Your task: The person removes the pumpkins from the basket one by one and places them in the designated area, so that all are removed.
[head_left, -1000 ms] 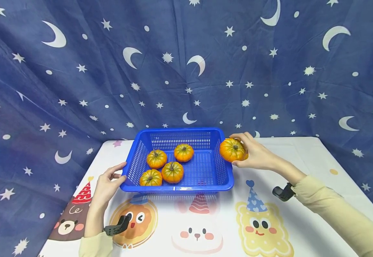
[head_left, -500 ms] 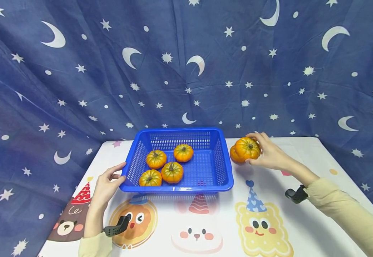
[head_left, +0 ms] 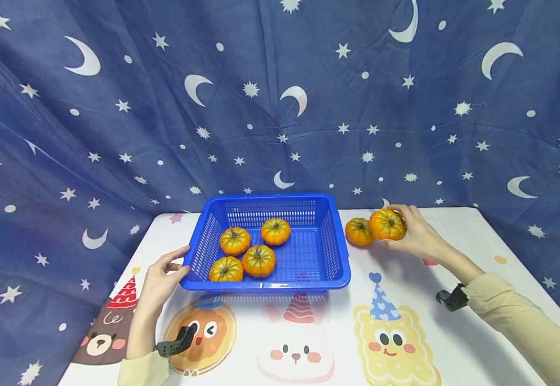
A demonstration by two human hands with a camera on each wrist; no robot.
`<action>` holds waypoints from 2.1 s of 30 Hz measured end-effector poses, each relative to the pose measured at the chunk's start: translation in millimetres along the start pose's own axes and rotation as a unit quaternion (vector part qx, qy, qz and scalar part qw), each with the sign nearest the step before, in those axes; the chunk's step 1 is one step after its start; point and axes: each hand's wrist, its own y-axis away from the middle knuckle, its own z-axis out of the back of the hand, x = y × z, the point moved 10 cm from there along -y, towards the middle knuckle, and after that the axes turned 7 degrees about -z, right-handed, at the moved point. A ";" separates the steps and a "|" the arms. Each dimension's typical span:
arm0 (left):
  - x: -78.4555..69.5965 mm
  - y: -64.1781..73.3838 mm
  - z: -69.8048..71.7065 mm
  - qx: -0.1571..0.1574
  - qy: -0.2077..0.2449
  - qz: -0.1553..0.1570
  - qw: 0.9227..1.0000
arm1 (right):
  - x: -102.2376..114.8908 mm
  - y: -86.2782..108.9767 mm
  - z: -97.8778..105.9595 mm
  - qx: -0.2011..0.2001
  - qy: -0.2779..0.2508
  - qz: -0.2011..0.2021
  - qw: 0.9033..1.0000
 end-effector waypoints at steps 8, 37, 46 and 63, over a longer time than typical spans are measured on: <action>-1.5 1.7 -0.6 0.006 0.007 0.002 1.000 | -28.5 -4.0 -7.9 -0.004 0.020 -0.047 0.999; 0.1 1.8 -0.8 0.011 0.008 0.010 1.000 | -82.3 -13.4 -42.9 0.012 0.016 -0.123 0.992; 1.7 1.3 -0.9 0.010 0.010 0.013 1.000 | -85.3 -15.6 -47.5 0.014 0.021 -0.133 0.991; 1.4 1.4 -1.1 0.013 0.017 0.010 1.000 | -80.8 -12.7 -43.4 0.015 0.008 -0.122 0.992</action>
